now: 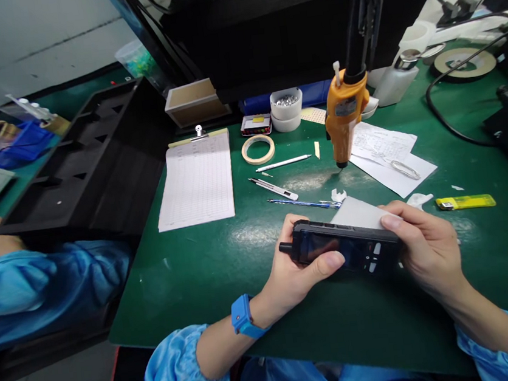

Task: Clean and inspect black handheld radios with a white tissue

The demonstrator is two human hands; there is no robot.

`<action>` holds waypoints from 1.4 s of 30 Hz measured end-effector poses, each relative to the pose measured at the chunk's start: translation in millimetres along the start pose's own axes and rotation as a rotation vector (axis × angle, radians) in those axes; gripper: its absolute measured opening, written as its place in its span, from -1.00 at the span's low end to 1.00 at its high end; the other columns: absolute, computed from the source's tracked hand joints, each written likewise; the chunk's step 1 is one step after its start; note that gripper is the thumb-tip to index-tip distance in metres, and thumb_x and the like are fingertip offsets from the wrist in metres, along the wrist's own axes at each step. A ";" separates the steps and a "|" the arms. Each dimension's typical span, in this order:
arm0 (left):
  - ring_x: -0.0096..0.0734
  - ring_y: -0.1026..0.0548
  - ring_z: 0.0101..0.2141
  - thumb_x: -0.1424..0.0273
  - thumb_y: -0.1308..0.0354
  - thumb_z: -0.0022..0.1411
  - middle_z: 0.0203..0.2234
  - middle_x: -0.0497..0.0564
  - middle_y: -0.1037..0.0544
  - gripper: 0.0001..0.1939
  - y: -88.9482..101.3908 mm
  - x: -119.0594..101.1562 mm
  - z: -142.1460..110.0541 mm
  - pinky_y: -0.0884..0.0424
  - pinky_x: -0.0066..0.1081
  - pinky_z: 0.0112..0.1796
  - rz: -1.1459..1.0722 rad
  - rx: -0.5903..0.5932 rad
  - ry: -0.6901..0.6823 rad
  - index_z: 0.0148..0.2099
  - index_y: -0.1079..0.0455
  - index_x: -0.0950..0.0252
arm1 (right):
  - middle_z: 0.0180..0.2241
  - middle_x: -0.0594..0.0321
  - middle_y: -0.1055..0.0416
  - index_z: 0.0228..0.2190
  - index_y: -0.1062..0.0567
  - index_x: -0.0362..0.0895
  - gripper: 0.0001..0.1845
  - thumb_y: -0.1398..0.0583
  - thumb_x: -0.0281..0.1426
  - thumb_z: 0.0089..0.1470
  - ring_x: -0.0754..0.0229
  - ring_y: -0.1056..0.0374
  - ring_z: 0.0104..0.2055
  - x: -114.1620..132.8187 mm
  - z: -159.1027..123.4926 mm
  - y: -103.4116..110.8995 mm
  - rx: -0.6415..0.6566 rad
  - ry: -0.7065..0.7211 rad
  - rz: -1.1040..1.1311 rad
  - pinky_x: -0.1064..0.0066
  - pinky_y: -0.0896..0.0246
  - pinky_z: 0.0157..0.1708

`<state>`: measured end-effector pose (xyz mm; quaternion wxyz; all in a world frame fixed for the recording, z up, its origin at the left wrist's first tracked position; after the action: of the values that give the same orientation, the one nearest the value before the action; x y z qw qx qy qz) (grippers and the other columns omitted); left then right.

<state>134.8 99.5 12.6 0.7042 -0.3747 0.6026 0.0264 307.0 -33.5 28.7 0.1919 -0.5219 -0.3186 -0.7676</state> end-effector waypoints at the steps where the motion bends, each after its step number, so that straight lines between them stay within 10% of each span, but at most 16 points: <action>1: -0.52 -0.56 -0.29 0.17 -0.71 0.25 -0.30 -0.17 -0.56 -0.46 0.1 0.0 -0.2 -0.60 -0.47 -0.11 0.005 0.000 0.000 -0.06 -0.40 0.19 | -0.55 0.31 -0.32 -0.48 -0.55 -0.02 -0.55 -0.35 -0.05 0.37 0.17 -0.21 -0.50 0.3 0.1 -0.2 -0.006 0.000 0.005 0.28 -0.03 -0.51; 42: -0.33 -0.60 -0.18 0.05 -0.72 0.16 -0.21 -0.04 -0.64 -0.40 -0.6 -0.7 -3.7 -0.62 -0.36 -0.10 0.108 -0.013 0.041 -0.07 -0.43 0.19 | -0.59 0.31 -0.36 -0.56 -0.53 -0.01 -0.57 -0.36 -0.07 0.25 0.19 -0.22 -0.55 12.5 1.2 -3.5 -0.048 -0.066 0.015 0.30 0.01 -0.56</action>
<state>131.8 97.3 13.5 0.6867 -0.3466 0.6361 0.0605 300.8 -29.6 39.6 0.1746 -0.5537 -0.3023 -0.7560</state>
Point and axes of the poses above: each hand's wrist, its own z-axis towards the middle knuckle, its own y-axis out of the back of the hand, x = y × z, the point moved 1 cm from there along z, towards the middle knuckle
